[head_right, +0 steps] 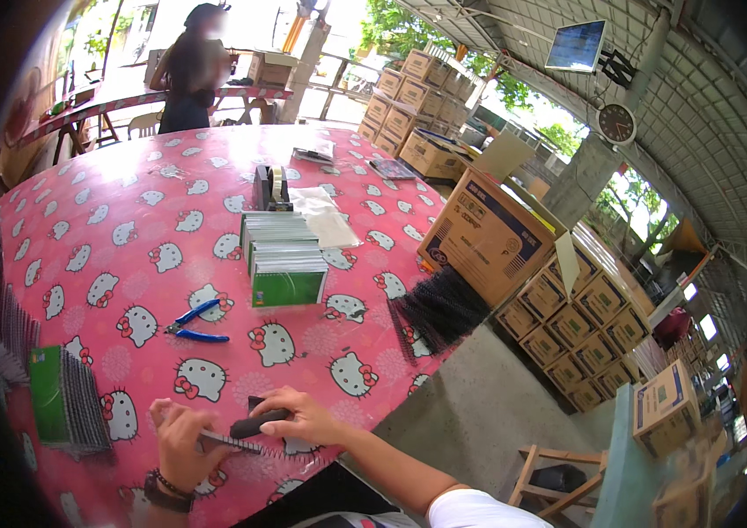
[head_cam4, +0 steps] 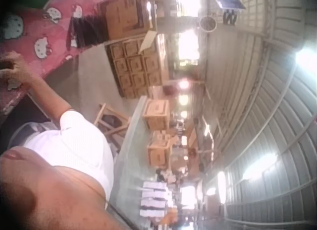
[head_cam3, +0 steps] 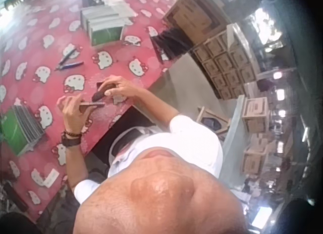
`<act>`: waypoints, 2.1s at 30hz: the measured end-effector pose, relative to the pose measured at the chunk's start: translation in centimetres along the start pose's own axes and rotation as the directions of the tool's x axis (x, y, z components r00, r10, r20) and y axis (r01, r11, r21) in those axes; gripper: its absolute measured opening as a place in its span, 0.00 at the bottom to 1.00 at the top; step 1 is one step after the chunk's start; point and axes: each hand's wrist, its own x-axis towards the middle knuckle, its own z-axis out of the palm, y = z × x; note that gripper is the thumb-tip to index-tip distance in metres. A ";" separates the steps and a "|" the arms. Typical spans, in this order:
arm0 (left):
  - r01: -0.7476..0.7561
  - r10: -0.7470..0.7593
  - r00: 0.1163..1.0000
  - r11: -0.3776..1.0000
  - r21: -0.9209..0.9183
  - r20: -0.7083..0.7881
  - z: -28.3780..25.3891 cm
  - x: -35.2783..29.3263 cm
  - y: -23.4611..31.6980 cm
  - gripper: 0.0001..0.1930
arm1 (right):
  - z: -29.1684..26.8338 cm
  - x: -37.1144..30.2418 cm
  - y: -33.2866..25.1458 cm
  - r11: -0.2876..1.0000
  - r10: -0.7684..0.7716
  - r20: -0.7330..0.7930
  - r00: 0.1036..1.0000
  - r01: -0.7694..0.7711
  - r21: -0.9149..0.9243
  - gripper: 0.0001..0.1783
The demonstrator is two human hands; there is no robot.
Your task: The person assembles spiral-bound notebooks by inserting a black spiral binding into the pre-punched holes of green notebook covers. They handle each notebook one at a time, aligning the spiral, and then place the completed unit into a stack.
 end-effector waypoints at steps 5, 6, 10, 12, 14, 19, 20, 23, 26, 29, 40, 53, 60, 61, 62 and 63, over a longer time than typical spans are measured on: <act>0.409 -0.454 0.884 0.637 -0.653 0.110 0.6 -0.4 -2.6 0.38 | 0.5 0.0 0.2 0.938 -0.159 0.063 0.985 0.131 0.322 0.33; 0.480 -0.482 0.847 0.513 -0.711 0.224 0.6 -0.5 -2.9 0.35 | 0.6 0.1 0.1 0.952 -0.148 0.073 0.986 0.122 0.282 0.35; 0.508 -0.403 0.851 0.465 -0.725 0.338 1.5 -1.6 -4.2 0.25 | 0.5 -0.3 0.0 0.763 -0.211 0.067 0.975 0.122 0.634 0.32; 0.469 -0.355 0.878 0.513 -0.719 0.320 2.0 -1.9 -4.2 0.24 | 1.0 -0.4 -0.3 0.884 -0.163 0.024 0.986 0.136 0.448 0.33; 0.490 -0.370 0.862 0.429 -0.759 0.348 1.7 -1.6 -4.0 0.23 | 0.9 0.5 -0.3 0.999 -0.013 -0.060 0.998 0.010 -0.036 0.34; 0.517 -0.370 0.851 0.466 -0.718 0.373 1.6 -1.8 -4.1 0.22 | 0.9 0.7 -2.2 0.948 -0.200 0.059 0.978 0.178 0.264 0.25; 0.508 -0.357 0.858 0.483 -0.713 0.370 1.8 -1.7 -4.1 0.22 | 0.8 0.8 -1.7 0.976 -0.148 0.020 0.989 0.143 0.164 0.25; 0.514 -0.363 0.852 0.443 -0.735 0.377 2.2 -1.8 -3.8 0.22 | 0.4 1.7 -0.5 0.995 -0.097 -0.032 0.995 0.096 -0.024 0.24; 0.488 -0.333 0.872 0.524 -0.698 0.360 1.7 -1.6 -4.1 0.22 | 0.7 1.9 -2.2 0.979 -0.205 0.071 0.976 0.203 0.027 0.23; 0.503 -0.360 0.861 0.505 -0.702 0.358 2.4 -2.3 -4.5 0.22 | 0.5 1.8 -1.6 0.973 -0.087 -0.023 0.996 0.090 0.212 0.24; 0.455 -0.306 0.890 0.635 -0.624 0.337 2.2 -2.1 -4.3 0.23 | 1.7 3.3 -1.9 0.994 -0.107 -0.003 0.994 0.107 -0.014 0.24; 0.517 -0.356 0.856 0.560 -0.647 0.376 2.2 -1.7 -3.2 0.17 | -0.3 3.2 -0.4 0.731 -0.314 -0.415 0.854 -0.061 -0.679 0.32; 0.463 -0.389 0.880 0.578 -0.672 0.273 1.9 -1.7 -1.3 0.13 | 4.2 2.2 -5.6 0.866 -0.348 -0.180 0.920 0.242 -0.437 0.20; 0.453 -0.439 0.864 0.463 -0.762 0.247 2.1 -1.2 -0.6 0.13 | 4.4 2.3 -4.9 0.866 -0.339 -0.205 0.918 0.220 -0.448 0.19; 0.422 -0.498 0.839 0.345 -0.838 0.218 2.1 -1.1 -0.3 0.13 | 4.4 2.6 -4.7 0.865 -0.336 -0.217 0.917 0.208 -0.457 0.18; 0.402 -0.514 0.833 0.307 -0.863 0.205 2.1 -1.2 -0.6 0.13 | 4.8 2.8 -4.8 0.839 -0.389 -0.245 0.888 0.232 -0.491 0.17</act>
